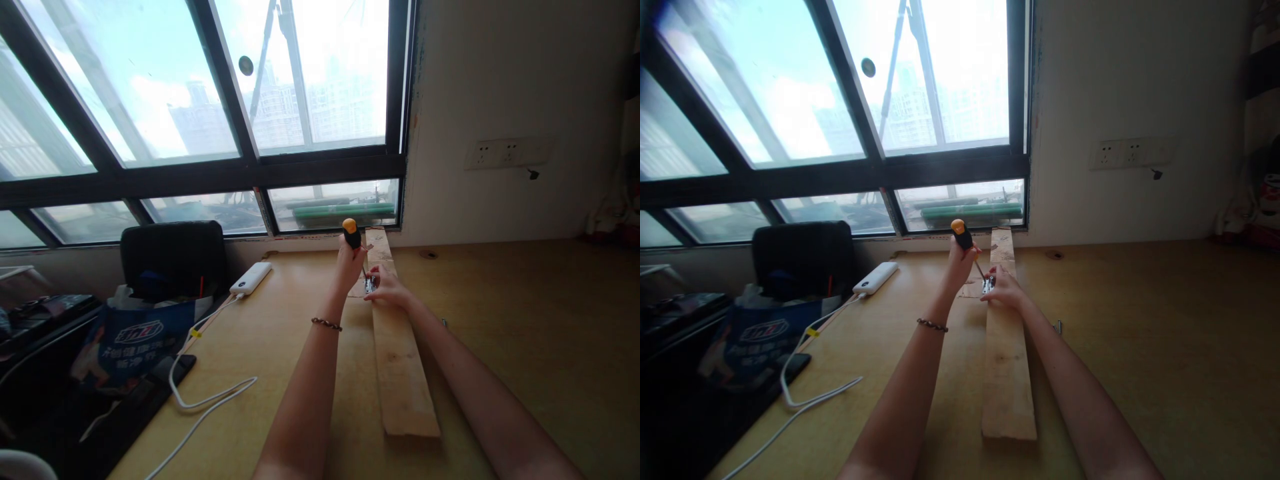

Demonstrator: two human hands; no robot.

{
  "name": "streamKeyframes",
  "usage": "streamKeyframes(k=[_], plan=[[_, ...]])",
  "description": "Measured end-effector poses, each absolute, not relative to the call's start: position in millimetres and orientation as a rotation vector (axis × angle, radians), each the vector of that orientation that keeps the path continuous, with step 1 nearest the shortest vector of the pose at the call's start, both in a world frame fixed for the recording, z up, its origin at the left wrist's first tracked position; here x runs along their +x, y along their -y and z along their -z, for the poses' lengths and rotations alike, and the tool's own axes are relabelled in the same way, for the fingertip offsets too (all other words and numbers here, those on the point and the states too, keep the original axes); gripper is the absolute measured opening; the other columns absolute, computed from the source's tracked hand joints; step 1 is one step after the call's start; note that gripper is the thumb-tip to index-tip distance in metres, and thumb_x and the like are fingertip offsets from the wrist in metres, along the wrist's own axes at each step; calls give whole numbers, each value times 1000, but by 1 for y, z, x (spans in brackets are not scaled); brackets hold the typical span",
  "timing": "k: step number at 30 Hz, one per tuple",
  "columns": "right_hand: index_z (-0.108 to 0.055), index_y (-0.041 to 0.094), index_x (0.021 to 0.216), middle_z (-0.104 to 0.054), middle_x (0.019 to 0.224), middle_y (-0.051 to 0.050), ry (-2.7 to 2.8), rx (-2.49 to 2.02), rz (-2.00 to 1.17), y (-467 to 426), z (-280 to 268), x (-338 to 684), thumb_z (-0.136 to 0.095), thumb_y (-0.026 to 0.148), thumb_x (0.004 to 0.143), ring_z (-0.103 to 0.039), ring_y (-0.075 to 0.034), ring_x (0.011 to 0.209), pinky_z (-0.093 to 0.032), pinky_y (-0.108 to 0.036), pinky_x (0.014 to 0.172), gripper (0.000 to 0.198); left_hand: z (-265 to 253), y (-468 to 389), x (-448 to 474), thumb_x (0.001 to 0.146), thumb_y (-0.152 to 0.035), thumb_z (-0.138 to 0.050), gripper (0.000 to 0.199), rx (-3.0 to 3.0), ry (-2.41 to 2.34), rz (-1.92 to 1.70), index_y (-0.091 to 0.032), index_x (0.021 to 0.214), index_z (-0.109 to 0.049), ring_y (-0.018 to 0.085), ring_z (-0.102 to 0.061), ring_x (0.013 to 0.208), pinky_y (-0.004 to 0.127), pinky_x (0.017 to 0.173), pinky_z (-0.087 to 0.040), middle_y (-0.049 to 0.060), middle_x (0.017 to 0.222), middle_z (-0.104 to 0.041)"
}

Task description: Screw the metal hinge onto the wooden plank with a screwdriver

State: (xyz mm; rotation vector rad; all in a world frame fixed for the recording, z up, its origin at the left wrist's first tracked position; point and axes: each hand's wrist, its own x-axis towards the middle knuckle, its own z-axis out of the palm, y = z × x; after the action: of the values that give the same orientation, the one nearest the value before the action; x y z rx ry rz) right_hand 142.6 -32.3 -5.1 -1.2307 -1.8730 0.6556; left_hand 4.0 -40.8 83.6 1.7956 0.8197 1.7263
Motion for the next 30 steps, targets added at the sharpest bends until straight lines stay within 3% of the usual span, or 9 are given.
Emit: streamKeyframes(k=[4, 9, 17, 22, 27, 30], plan=[[-42, 19, 94, -58, 102, -8, 1878, -1225, -646, 33, 4, 143, -81, 33, 38, -57, -21, 92, -44, -36, 81, 69, -83, 39, 11, 64, -31, -65, 34, 1664, -810, -1730, -19, 81, -38, 8, -49, 56, 22, 55, -40, -4, 65, -48], [-42, 19, 92, -57, 102, -8, 1884, -1231, -616, 33, 4, 142, -81, 36, 38, -57, -22, 93, -44, -36, 80, 69, -92, 31, 14, 59, -41, -68, 36, 1603, -897, -1653, -17, 65, -43, 8, -44, 47, 23, 47, -36, -4, 55, -46], [-40, 20, 94, -59, 100, -7, 1832, -1205, -667, 33, 4, 141, -82, 34, 37, -57, -23, 96, -44, -37, 81, 72, -95, 14, -1, 49, -42, -72, 37, 1724, -1130, -1703, -15, 54, -47, 9, -40, 50, 22, 46, -30, -4, 50, -42], [-42, 20, 92, -58, 101, -7, 1858, -1212, -622, 34, 4, 141, -81, 37, 38, -57, -22, 92, -45, -36, 79, 69, -99, 22, -10, 45, -34, -75, 36, 1735, -1126, -1734, -17, 64, -50, 10, -46, 56, 22, 50, -34, -3, 58, -51], [-41, 20, 93, -58, 98, -6, 1864, -1230, -598, 33, 6, 141, -81, 38, 37, -57, -23, 92, -45, -36, 78, 71, -105, 36, -4, 55, -19, -65, 28, 1774, -860, -1502, -17, 77, -48, 14, -56, 64, 25, 58, -41, 1, 69, -60], [-41, 20, 92, -56, 99, -7, 1880, -1236, -561, 33, 6, 141, -81, 39, 37, -56, -23, 92, -44, -36, 78, 70, -105, 41, 3, 57, -12, -57, 22, 1748, -724, -1416, -17, 75, -46, 14, -56, 63, 26, 58, -42, 1, 66, -58]])
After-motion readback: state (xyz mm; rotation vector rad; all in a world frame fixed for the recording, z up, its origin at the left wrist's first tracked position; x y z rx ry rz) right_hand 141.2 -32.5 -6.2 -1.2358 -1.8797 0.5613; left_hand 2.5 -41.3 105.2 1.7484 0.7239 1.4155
